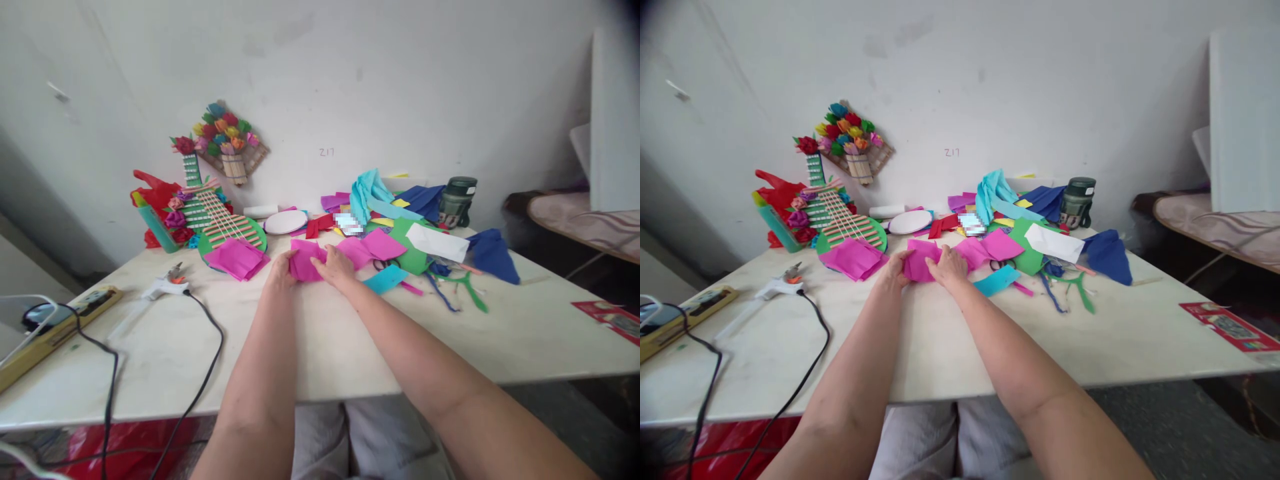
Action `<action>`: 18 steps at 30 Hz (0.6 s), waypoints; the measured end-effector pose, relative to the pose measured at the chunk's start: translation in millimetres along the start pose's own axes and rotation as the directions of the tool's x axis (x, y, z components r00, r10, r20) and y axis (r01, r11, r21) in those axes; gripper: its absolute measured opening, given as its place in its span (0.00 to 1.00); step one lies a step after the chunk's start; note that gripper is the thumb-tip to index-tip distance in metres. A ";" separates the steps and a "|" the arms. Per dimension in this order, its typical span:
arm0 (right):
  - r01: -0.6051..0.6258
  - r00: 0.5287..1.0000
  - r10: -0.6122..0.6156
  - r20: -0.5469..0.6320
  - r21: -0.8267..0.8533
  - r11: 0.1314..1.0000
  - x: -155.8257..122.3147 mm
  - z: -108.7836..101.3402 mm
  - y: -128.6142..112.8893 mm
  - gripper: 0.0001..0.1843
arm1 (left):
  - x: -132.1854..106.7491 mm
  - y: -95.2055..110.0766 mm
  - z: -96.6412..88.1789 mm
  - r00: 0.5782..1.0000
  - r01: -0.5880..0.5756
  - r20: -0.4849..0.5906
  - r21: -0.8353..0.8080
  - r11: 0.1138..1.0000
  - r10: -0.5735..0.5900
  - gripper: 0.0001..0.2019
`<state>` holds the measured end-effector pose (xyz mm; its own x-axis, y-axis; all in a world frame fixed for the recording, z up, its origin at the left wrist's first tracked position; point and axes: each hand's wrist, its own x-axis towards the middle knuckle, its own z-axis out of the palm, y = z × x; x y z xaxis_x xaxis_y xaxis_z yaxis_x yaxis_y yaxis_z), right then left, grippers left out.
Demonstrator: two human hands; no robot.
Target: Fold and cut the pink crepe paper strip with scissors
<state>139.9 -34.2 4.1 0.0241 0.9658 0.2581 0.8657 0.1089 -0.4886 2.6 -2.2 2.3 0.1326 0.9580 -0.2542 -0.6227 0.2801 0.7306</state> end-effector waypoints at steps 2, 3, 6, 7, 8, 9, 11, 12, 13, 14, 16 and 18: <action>-0.004 1.000 0.003 -0.015 -0.057 0.998 4.4 -0.1 8.2 0.30 | 1.8 -3.5 1.9 1.000 -0.002 -0.024 -0.008 1.000 0.001 0.14; -0.002 1.000 0.001 -0.015 -0.084 0.996 6.9 0.3 12.3 0.30 | 2.2 -5.1 3.0 0.999 -0.005 -0.037 -0.010 1.000 0.005 0.14; 0.002 1.000 -0.002 0.004 -0.162 0.987 13.6 2.6 22.2 0.31 | 2.2 -8.5 5.6 0.999 -0.011 -0.044 -0.019 1.000 0.010 0.14; 0.011 1.000 -0.010 0.009 -0.180 0.984 15.0 3.5 24.2 0.30 | 2.2 -9.2 5.9 0.999 -0.017 -0.044 -0.030 0.999 0.015 0.14; 0.021 1.000 -0.020 0.011 -0.195 0.981 15.9 4.3 25.6 0.28 | 2.3 -9.7 5.8 0.999 -0.023 -0.044 -0.044 0.999 0.021 0.14; 0.032 0.999 -0.032 0.005 -0.205 0.978 16.4 4.9 26.5 0.26 | 2.6 -10.1 5.5 0.999 -0.029 -0.042 -0.060 0.998 0.027 0.15; 0.057 0.998 -0.064 -0.029 -0.221 0.974 16.3 5.4 27.4 0.22 | 3.7 -10.3 4.4 0.999 -0.038 -0.020 -0.088 0.995 0.037 0.15; 0.074 0.995 -0.087 -0.047 -0.228 0.971 16.2 5.2 27.5 0.21 | 4.4 -10.2 3.8 0.999 -0.037 -0.008 -0.096 0.995 0.037 0.15; 0.092 0.992 -0.110 -0.066 -0.233 0.968 16.0 4.9 27.7 0.19 | 5.0 -9.9 3.4 1.000 -0.030 -0.006 -0.098 0.995 0.030 0.15; 0.107 0.988 -0.130 -0.083 -0.238 0.965 16.0 4.3 27.8 0.18 | 5.4 -9.6 3.1 1.000 -0.022 -0.013 -0.097 0.995 0.021 0.15; 0.125 0.982 -0.156 -0.109 -0.248 0.961 16.2 2.8 27.9 0.17 | 5.9 -8.6 3.3 0.999 -0.008 -0.042 -0.095 0.995 0.004 0.16; 0.103 0.984 -0.135 -0.117 -0.246 0.964 16.6 1.3 27.7 0.17 | 5.4 -7.8 4.1 0.998 -0.002 -0.059 -0.096 0.995 -0.003 0.16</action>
<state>163.6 -14.9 -6.3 -0.0345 0.9079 0.4177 0.9598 0.1466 -0.2394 11.4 1.1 -2.1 0.0886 0.9517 -0.2938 -0.6941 0.2706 0.6671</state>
